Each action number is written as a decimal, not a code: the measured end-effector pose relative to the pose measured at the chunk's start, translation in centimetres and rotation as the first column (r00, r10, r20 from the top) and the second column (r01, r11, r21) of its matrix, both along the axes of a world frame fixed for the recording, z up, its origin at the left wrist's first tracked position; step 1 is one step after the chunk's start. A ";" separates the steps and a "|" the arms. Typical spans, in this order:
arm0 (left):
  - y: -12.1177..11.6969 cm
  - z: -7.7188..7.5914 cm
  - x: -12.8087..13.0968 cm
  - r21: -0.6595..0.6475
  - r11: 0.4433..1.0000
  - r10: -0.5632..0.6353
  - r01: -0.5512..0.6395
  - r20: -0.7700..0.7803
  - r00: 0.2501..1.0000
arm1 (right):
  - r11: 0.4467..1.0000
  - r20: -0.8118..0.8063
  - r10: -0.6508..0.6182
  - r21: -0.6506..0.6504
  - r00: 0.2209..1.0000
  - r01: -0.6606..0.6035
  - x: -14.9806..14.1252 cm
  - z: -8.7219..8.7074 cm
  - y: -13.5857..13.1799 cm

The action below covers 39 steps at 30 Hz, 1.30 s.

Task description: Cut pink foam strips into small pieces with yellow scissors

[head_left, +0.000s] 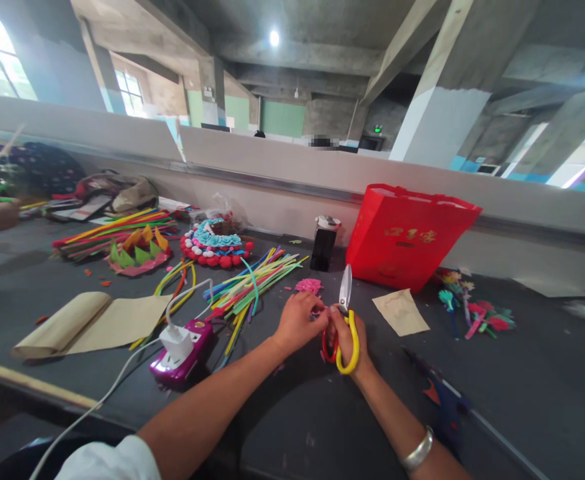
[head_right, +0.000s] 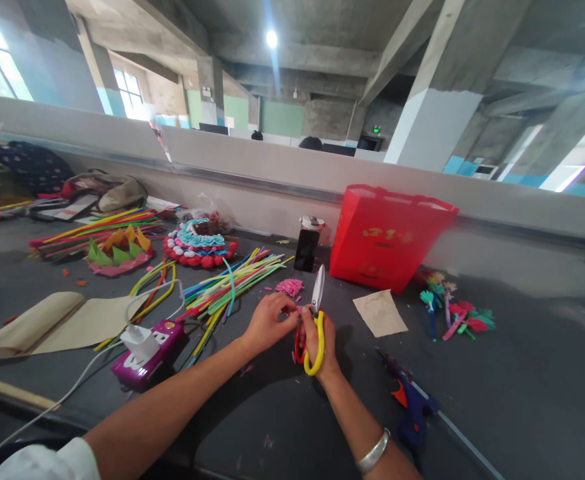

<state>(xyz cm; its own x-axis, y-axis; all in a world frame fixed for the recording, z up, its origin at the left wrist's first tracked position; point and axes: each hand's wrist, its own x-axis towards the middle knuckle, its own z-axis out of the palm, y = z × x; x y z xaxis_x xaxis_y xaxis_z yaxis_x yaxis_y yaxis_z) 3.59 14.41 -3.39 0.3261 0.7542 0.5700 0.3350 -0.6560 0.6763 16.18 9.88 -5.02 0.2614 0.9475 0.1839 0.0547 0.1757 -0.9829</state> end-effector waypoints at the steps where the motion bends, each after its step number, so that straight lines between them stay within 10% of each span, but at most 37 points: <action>1: 0.2 -0.1 -0.1 -0.145 0.989 -0.024 0.040 0.114 0.993 | 1.000 -0.009 0.003 -0.003 1.000 -0.003 0.0 0.0 0.0; 9: 0.8 -0.3 -0.2 -0.532 0.799 -0.059 0.281 0.397 0.916 | 1.000 0.003 0.013 -0.008 1.000 -0.013 -0.2 0.0 0.0; 23: 0.6 0.8 -0.4 -0.554 0.633 -0.057 0.541 0.663 0.746 | 0.993 0.310 -0.096 0.094 0.946 0.070 -0.3 1.1 -0.8; 28: 0.6 1.5 -0.6 -0.449 0.620 0.061 0.643 0.845 0.531 | 0.981 0.583 -0.182 0.162 0.792 0.106 -0.3 1.0 -0.7; 39: 0.1 1.3 -0.2 -0.404 0.574 0.066 0.713 0.890 0.451 | 0.974 0.816 -0.226 0.208 0.533 0.095 -0.8 -0.1 -0.6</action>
<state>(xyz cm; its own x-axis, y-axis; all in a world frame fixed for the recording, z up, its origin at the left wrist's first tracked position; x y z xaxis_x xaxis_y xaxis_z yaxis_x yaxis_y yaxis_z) 3.37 14.52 -2.04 0.3784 0.9195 0.1065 -0.6798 0.1980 0.7062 15.36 9.27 -5.14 0.0747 0.8572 0.5096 0.8724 0.1913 -0.4497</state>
